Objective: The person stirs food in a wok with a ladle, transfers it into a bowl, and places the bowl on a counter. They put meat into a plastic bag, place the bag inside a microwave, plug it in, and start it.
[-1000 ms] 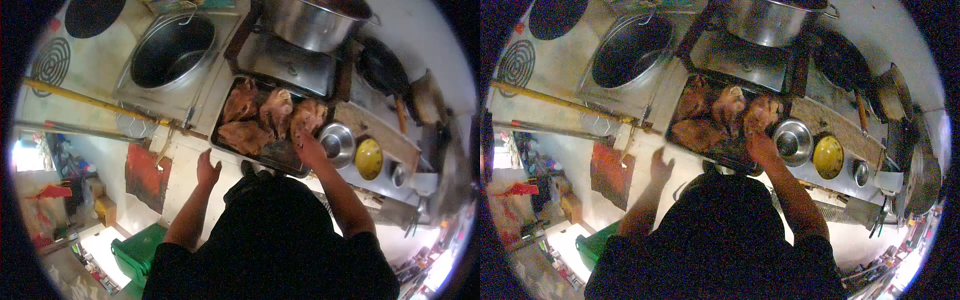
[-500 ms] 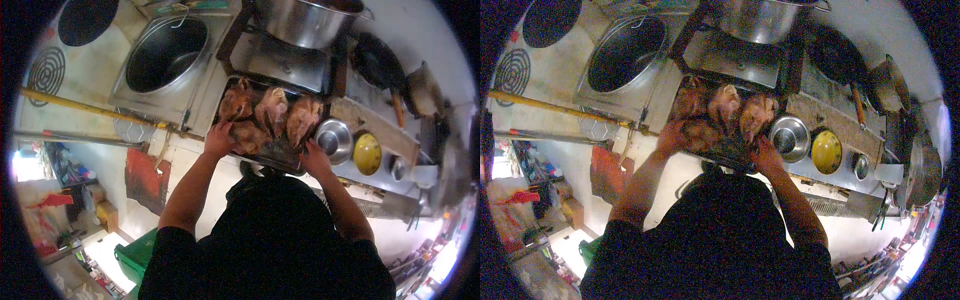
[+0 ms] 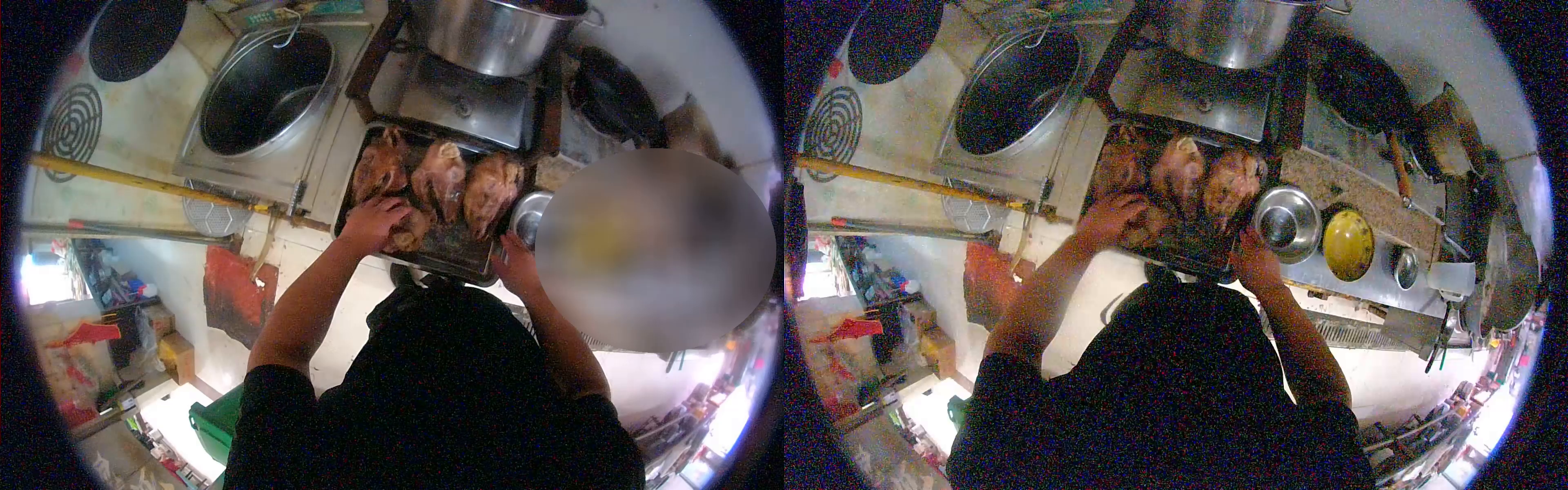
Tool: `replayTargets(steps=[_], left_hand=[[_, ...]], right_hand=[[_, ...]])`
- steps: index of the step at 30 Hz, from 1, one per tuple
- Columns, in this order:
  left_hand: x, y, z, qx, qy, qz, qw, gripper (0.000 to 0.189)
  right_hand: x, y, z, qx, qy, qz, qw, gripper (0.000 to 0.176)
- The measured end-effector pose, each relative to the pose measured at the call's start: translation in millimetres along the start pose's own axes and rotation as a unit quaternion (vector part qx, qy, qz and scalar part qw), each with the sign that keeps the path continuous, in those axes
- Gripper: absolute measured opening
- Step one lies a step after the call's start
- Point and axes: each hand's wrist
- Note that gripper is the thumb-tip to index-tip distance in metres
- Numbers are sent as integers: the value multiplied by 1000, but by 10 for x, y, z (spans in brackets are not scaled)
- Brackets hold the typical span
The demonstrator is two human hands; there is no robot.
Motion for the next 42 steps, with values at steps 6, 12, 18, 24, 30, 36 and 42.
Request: replayTargets(steps=[6,12,18,24,30,36,42], left_hand=[[-46,3,-4,-12,5,12,1000,68],[-44,25,-111,-50,-11,11,999,70],[-59,43,-196,-87,-12,11,996,70],[-50,17,-216,-74,-6,15,997,71],[84,10,-384,-82,41,6,996,72],[-38,82,-208,-73,35,11,997,70],[99,58,-310,-37,48,20,998,72]], right_hand=[[-41,20,-58,-1,-13,-18,1000,54],[-8,13,6,-1,-9,-1,1000,53],[24,-24,-13,-1,-23,-15,1000,53],[66,-25,-21,-4,-7,-1,1000,52],[88,74,92,-20,-40,-11,999,51],[-53,174,54,-34,-65,-18,997,49],[-74,228,67,-42,-111,-31,992,48]])
Point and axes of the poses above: each hand's wrist, its own y-axis away from the middle knuckle, its own z-axis out of the back of the hand, x = y × z, and after that the axes turned 3 degrees about -x, right-handed
